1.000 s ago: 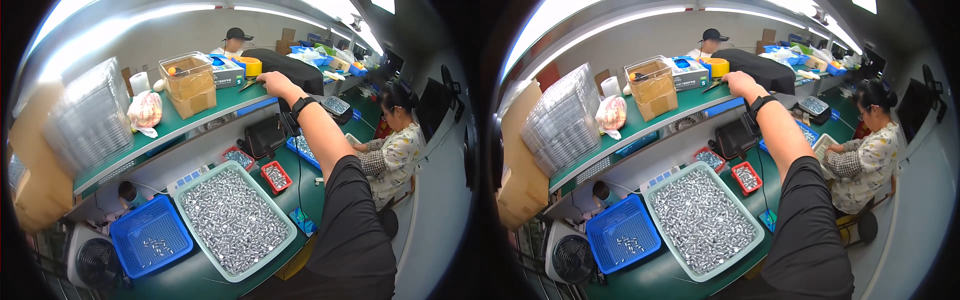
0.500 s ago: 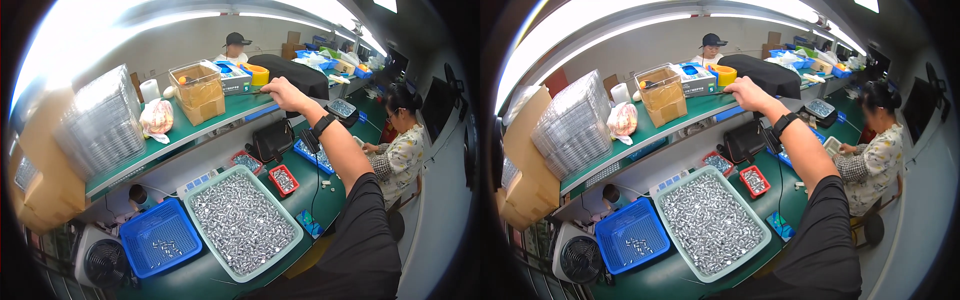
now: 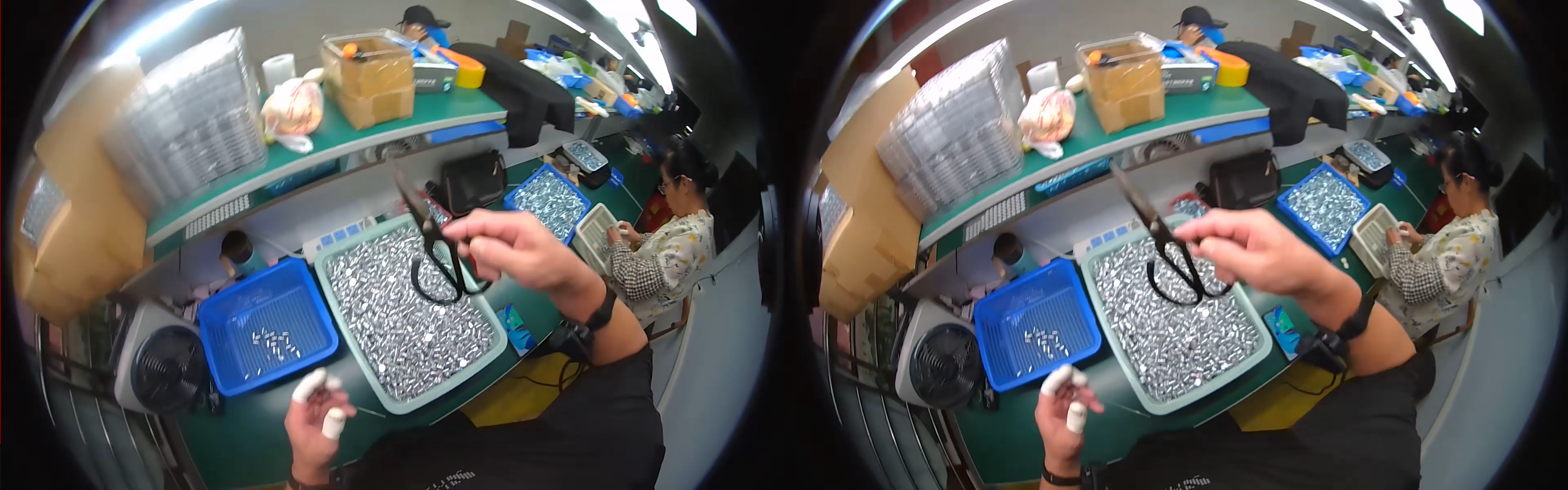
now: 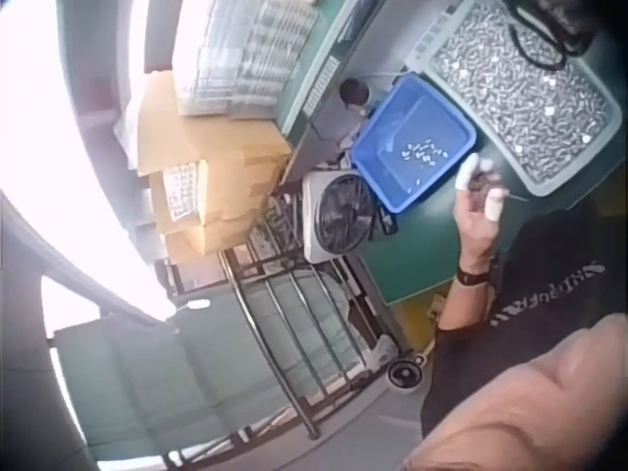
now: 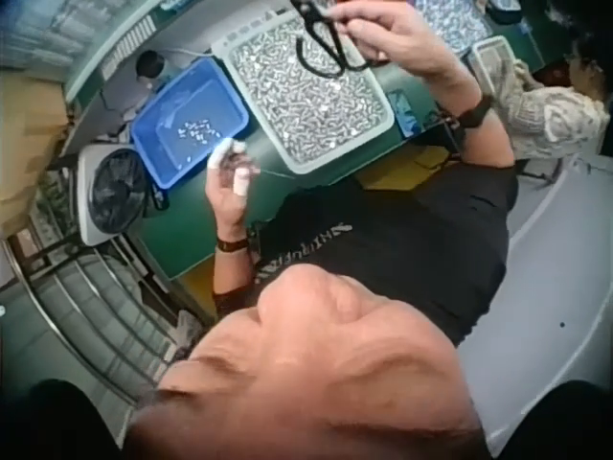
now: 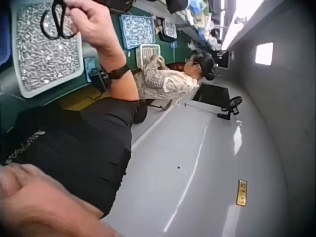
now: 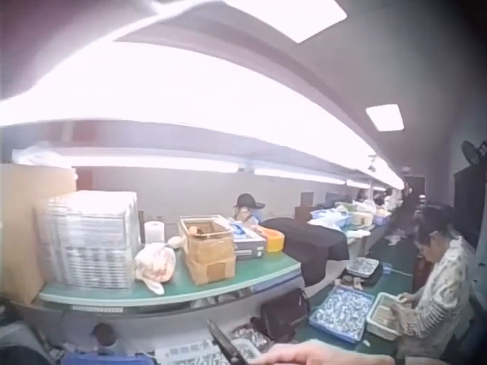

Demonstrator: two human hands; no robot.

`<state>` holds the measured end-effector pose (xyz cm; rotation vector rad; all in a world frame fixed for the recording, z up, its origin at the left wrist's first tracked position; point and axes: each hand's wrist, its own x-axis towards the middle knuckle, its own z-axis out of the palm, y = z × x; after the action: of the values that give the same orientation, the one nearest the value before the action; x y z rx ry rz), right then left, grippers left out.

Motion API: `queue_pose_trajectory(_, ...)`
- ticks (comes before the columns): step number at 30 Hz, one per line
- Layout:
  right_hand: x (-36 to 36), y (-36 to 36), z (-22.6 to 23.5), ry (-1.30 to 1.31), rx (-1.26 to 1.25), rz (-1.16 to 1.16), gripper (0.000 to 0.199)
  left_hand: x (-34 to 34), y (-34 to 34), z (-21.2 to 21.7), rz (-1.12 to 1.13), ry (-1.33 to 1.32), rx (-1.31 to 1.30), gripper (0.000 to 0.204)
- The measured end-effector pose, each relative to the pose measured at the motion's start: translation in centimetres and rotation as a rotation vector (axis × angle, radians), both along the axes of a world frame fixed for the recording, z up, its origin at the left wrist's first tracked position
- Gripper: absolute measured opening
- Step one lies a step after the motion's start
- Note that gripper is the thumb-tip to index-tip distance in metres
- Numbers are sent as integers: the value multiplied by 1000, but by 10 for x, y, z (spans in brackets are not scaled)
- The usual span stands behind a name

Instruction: The person cuts a piece of tape with shears and wraps it around their fingers, then uses a thin metal rod to inspect small metal components one at a time.

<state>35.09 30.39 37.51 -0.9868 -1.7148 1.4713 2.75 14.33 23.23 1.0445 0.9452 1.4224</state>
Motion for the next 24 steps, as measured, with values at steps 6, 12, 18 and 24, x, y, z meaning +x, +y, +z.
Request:
queue_pose_trajectory(6,-72,-82,-100,39,-410,232,30,42,39,-5,-53,-151,-1,62)
queue_pose_trajectory(12,-102,-115,-154,317,-817,145,29,18,15,-29,-58,-296,-215,25)
queue_pose_trajectory(18,-110,-124,-171,434,-957,254,34,-5,0,-32,-59,-352,-234,22)
queue_pose_trajectory(24,-133,-127,-160,250,-654,554,47,-11,-2,-31,-88,-478,-271,25)
